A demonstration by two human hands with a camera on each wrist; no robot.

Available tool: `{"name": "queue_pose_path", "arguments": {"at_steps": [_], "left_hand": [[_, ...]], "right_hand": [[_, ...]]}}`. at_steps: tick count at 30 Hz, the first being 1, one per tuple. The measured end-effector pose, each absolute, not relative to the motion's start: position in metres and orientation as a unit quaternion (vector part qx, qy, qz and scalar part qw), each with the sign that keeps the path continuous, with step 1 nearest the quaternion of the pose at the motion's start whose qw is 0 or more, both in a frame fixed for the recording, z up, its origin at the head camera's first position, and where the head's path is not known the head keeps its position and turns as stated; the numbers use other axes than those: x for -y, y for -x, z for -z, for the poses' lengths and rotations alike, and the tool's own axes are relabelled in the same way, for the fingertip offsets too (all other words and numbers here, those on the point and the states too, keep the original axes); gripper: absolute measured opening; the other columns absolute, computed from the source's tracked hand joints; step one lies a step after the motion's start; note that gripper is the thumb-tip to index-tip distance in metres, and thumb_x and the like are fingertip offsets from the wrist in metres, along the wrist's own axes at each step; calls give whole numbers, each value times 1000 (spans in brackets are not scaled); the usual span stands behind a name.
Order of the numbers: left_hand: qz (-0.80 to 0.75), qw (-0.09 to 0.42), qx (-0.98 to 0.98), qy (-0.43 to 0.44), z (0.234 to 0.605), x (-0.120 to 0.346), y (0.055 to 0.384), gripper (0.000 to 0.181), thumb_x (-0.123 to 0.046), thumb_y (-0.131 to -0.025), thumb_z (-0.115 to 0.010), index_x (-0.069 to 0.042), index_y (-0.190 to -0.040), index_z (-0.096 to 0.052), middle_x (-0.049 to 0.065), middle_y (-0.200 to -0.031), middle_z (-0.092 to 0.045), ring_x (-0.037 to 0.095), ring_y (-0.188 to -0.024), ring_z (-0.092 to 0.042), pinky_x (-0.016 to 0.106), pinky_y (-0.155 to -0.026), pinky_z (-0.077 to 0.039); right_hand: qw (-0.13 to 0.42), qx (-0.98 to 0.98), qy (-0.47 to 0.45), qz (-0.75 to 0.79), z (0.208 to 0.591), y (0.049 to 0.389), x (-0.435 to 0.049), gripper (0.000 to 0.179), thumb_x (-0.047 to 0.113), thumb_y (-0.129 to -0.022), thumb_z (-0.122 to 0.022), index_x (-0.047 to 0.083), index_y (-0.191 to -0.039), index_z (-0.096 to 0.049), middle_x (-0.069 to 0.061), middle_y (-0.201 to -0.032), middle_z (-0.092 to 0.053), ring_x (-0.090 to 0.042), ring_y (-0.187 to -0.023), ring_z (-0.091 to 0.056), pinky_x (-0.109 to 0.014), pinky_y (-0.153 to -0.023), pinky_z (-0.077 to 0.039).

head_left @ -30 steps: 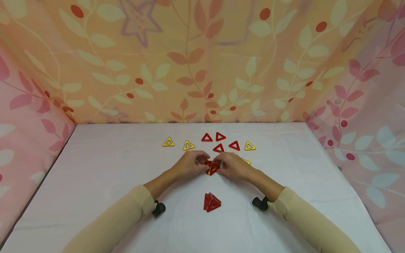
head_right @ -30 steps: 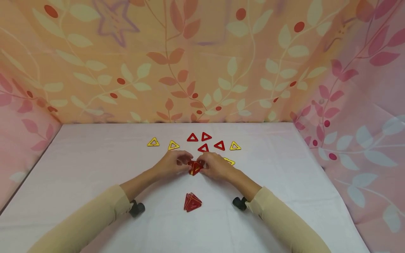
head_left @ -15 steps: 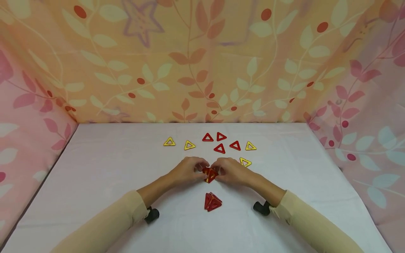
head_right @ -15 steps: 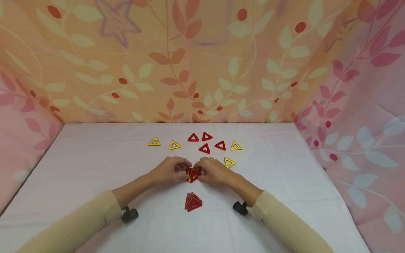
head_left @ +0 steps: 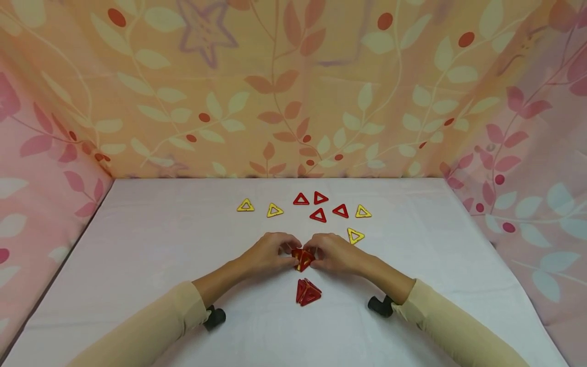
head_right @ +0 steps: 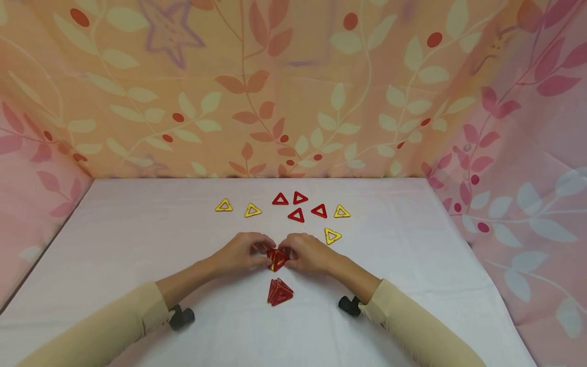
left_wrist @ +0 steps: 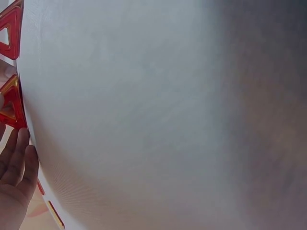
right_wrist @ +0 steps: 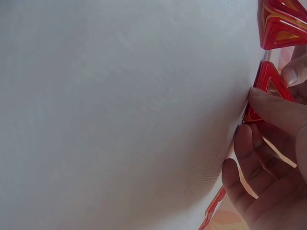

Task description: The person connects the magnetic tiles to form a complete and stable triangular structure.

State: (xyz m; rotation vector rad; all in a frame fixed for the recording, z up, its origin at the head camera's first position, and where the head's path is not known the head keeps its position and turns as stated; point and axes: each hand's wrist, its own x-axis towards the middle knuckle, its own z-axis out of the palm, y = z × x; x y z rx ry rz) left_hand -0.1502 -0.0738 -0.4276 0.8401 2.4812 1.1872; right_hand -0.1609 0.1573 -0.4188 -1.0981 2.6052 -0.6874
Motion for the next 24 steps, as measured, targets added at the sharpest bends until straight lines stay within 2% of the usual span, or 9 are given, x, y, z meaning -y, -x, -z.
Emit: {"name": "queue_pose_path", "arguments": {"at_steps": [24], "left_hand": [[-429,116,-845,-299,432,76,156,29,-10,-87,-77,-7,-116,-70,-2,-102,-71,11,-87,-64,30,-81,-55]], "right_hand": [[134,-887,369,241,417,165,-163,33,13,-86,-78,9,-118,-71,5,-99,-67,-12,-82,-57,-25,-73,-50]]}}
